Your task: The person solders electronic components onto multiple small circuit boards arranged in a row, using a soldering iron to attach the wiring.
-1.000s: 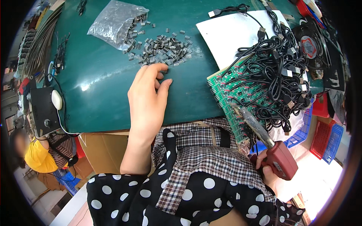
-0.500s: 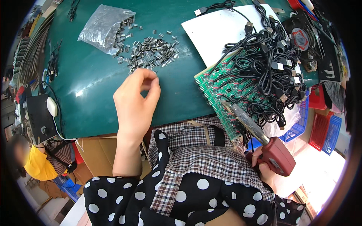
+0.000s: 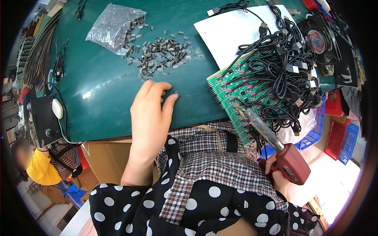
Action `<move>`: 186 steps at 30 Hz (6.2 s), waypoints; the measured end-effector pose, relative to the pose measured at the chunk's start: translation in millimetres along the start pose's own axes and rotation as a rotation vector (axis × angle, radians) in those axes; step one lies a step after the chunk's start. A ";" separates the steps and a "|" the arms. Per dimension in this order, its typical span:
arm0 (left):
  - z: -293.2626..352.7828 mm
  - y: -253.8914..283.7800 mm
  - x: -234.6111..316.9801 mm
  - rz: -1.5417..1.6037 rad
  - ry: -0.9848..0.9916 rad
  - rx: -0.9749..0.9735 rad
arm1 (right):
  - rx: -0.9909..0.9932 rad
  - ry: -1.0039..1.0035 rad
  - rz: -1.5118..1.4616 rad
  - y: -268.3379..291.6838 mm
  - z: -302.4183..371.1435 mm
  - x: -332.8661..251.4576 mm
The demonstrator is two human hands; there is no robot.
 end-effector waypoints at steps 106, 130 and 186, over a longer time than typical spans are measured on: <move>109.9 -105.5 165.4 -0.309 -1.357 -0.480 | 0.689 0.762 0.032 51.4 43.6 -49.5; -37.3 -41.3 117.4 0.932 -0.305 -0.390 | 0.916 0.768 -0.149 74.0 67.6 -31.7; 41.6 -93.7 19.6 1.095 0.365 -0.348 | 0.126 0.199 -0.089 1.8 8.0 -5.7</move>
Point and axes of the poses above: each hand's wrist, its own z-axis away from the middle knuckle, its own y-axis out of the back of the hand, x = y × z, the point moved 10 cm from there along -z, towards the middle knuckle, and after that the axes turned 9 degrees about z, right-handed, at the moved point
